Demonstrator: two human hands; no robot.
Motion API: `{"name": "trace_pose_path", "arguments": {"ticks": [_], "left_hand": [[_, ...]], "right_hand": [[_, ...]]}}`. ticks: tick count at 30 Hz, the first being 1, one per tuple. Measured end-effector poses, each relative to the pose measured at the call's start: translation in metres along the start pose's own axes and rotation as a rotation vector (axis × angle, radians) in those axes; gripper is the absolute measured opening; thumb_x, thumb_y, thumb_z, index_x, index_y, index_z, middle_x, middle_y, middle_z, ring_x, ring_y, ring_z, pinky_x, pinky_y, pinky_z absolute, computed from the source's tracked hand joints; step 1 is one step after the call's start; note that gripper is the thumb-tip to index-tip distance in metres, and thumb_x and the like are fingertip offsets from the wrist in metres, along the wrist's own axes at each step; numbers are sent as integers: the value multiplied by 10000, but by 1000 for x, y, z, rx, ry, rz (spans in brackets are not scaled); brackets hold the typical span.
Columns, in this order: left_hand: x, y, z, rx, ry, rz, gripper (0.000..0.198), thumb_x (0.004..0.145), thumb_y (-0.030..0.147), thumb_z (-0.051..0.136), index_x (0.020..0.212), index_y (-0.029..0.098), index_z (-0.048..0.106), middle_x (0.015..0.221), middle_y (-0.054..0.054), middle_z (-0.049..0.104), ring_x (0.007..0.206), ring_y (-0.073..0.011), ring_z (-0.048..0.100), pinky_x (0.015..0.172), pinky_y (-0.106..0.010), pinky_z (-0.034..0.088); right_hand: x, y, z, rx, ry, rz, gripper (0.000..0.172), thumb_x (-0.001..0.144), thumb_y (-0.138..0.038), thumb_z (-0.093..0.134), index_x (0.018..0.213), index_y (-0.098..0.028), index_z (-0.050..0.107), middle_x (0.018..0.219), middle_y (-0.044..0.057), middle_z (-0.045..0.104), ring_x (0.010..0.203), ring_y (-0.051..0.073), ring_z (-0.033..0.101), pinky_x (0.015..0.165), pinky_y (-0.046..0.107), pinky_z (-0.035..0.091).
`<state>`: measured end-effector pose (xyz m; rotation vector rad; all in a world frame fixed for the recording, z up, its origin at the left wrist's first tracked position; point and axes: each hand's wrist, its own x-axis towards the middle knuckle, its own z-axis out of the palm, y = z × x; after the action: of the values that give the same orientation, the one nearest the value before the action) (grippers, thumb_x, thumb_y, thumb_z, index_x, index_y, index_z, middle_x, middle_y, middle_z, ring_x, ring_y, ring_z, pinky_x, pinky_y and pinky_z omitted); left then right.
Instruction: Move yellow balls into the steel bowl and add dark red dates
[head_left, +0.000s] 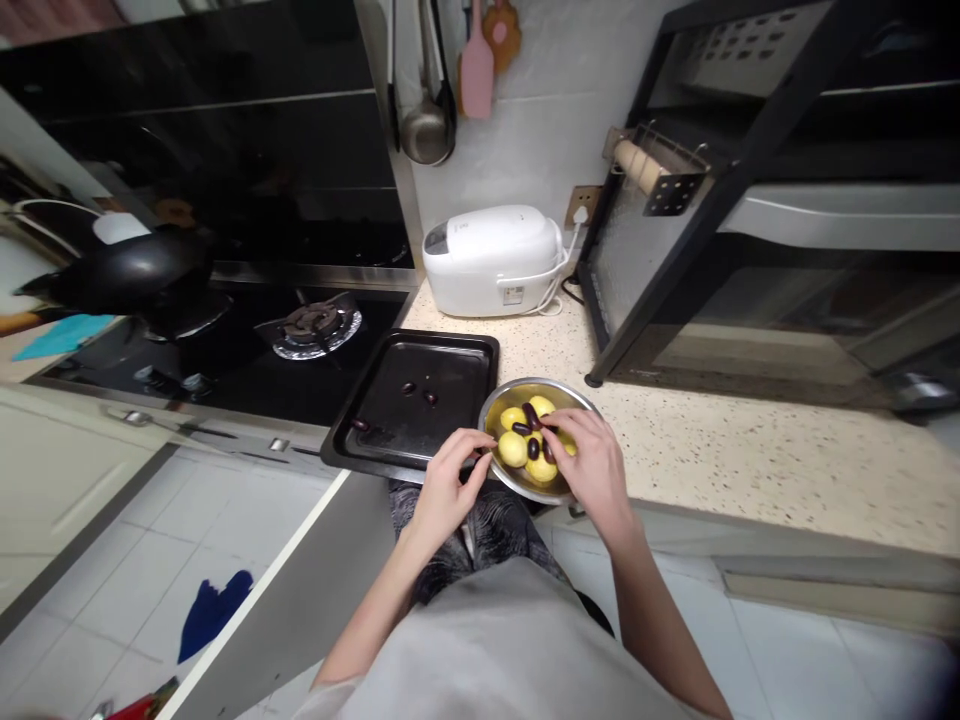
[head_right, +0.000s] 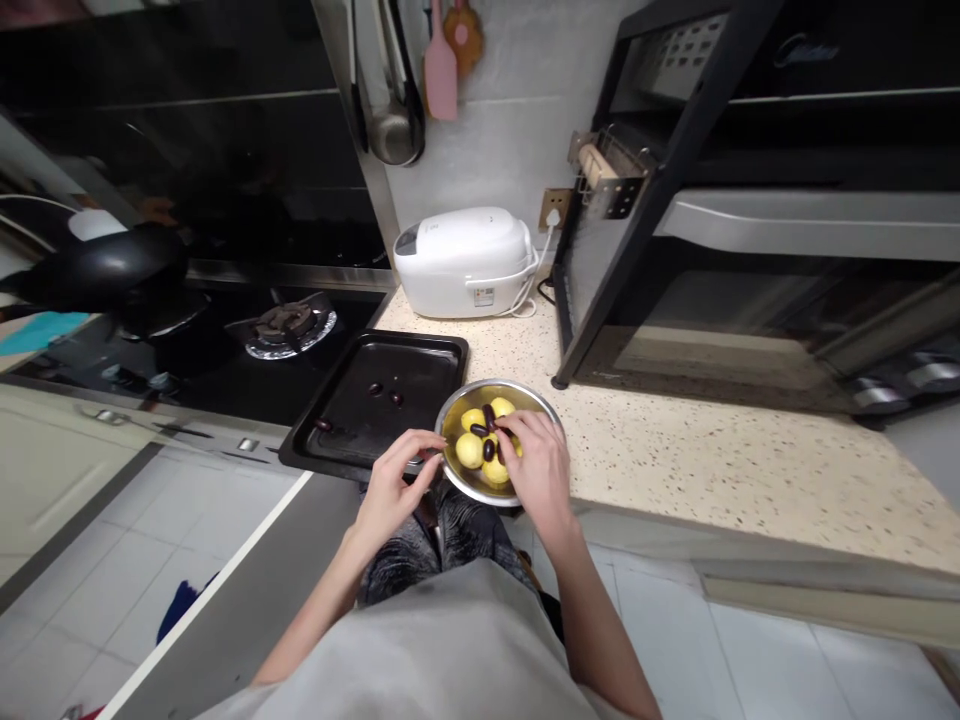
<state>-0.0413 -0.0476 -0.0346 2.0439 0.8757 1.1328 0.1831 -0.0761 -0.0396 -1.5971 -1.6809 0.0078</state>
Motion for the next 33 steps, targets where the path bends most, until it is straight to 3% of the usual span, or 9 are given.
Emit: {"name": "trace_pose_path", "arguments": {"ticks": [3,10,13,16,19,23,29,33], "left_hand": [[5,-16,-20,123,93,-26,151,1027,211,555,1094,219,690,1112,-91,714,1082,-225,670,976,-357,525],[0,-70,-93,639,344,-212,302,954,99,492,1141,223,695,1171,-117,696,1152,-309,602,1038,-479,490],[-4,-87,-112,759,291,-271,402,873,19,484,1127,221,722,1157,-131,715,1138,-338,585,999,-492,520],[-3,-94,-122,876,131,-352,467,839,-32,470,1130,220,735,1143,-127,737,1158,-339,561,946,-449,548],[2,-94,-127,979,26,-432,452,863,-39,470,1110,231,734,1093,-106,746,1179,-322,543,916,-393,548],[13,-92,-125,966,2,-420,259,935,50,534,1019,215,715,1003,-100,709,1093,-307,588,913,-395,545],[40,-101,-94,649,46,-273,258,939,41,570,1112,211,658,1084,-75,649,1016,-227,677,909,-344,560],[53,-114,-78,627,27,-275,354,911,15,592,1212,198,632,1141,-93,619,1043,-240,679,945,-379,568]], "right_hand": [[-1,4,0,11,36,-29,171,1010,-289,584,994,-220,739,1031,80,773,980,293,683,888,462,506],[-4,3,-2,67,131,-92,143,1011,-289,607,1035,-217,728,1028,90,777,967,285,700,894,454,520],[-5,0,-1,75,140,-108,123,1009,-262,610,1019,-220,726,1018,86,778,963,279,706,891,450,523],[-6,-3,-1,88,149,-123,114,1008,-234,612,1018,-218,724,1016,80,778,962,267,709,896,442,530],[-7,-3,-2,88,163,-135,103,1004,-214,623,1026,-214,724,1014,74,778,957,256,710,901,432,532],[-9,-1,-5,81,185,-139,92,995,-189,634,1023,-208,720,1001,71,776,944,249,710,886,418,532],[-12,0,-6,72,199,-144,82,988,-174,642,1012,-203,715,986,74,772,929,250,708,873,416,533],[-15,1,-9,72,203,-140,83,992,-175,637,1011,-201,713,988,79,771,927,251,710,885,427,536]]}}
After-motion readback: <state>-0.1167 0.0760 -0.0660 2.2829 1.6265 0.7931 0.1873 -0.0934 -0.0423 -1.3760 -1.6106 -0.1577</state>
